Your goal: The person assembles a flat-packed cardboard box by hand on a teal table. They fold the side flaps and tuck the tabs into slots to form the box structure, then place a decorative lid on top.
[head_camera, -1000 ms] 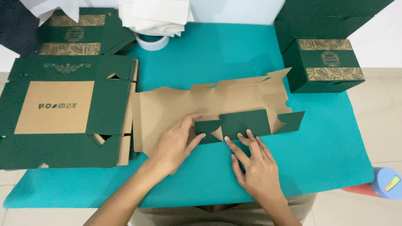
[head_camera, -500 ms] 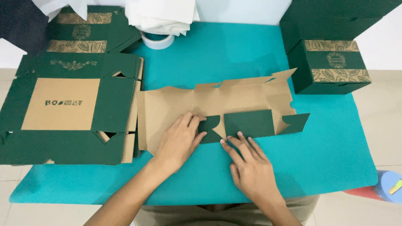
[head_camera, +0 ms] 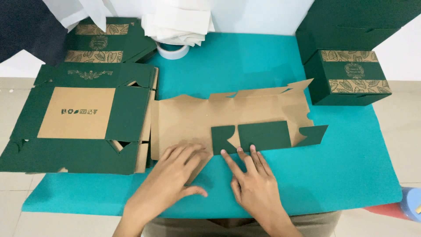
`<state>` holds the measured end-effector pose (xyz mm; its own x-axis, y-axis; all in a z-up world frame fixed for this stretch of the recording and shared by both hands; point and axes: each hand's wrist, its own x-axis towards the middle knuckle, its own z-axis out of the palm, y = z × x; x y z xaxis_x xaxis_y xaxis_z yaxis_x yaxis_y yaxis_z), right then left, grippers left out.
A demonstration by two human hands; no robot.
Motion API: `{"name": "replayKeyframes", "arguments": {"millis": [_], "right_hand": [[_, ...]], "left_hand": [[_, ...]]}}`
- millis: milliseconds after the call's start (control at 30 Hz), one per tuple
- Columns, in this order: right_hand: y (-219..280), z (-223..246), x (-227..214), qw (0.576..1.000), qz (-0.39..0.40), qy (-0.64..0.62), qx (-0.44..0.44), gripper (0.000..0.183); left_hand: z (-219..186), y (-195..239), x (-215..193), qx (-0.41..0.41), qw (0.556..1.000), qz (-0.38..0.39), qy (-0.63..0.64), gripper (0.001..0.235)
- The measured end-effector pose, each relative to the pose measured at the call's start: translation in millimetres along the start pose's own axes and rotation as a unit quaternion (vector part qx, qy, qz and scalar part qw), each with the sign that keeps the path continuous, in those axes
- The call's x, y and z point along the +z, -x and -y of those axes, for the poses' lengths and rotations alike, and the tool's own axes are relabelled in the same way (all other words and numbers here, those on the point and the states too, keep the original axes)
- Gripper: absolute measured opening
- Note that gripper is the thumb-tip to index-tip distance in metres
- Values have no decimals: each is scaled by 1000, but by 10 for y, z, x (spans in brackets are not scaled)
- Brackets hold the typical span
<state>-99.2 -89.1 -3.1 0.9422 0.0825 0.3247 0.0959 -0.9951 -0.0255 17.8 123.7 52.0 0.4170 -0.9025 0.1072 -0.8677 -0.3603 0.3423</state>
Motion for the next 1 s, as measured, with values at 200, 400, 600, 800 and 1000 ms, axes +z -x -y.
{"name": "replayKeyframes", "arguments": {"millis": [200, 400, 600, 800, 1000], "right_hand": [[13, 32, 84, 1000, 22, 0, 11, 55], [-19, 89, 41, 1000, 12, 24, 15, 57], [-51, 151, 91, 996, 49, 71, 21, 77], [-138, 226, 116, 990, 65, 121, 40, 73], [-108, 222, 169, 983, 30, 179, 29, 75]], "left_hand": [[-12, 366, 283, -92, 991, -67, -72, 52], [23, 237, 357, -131, 979, -137, -80, 24], [74, 64, 489, -266, 942, -183, -85, 44], [9, -46, 507, -272, 921, -216, -177, 46], [-206, 60, 593, -174, 950, -207, -158, 44]]}}
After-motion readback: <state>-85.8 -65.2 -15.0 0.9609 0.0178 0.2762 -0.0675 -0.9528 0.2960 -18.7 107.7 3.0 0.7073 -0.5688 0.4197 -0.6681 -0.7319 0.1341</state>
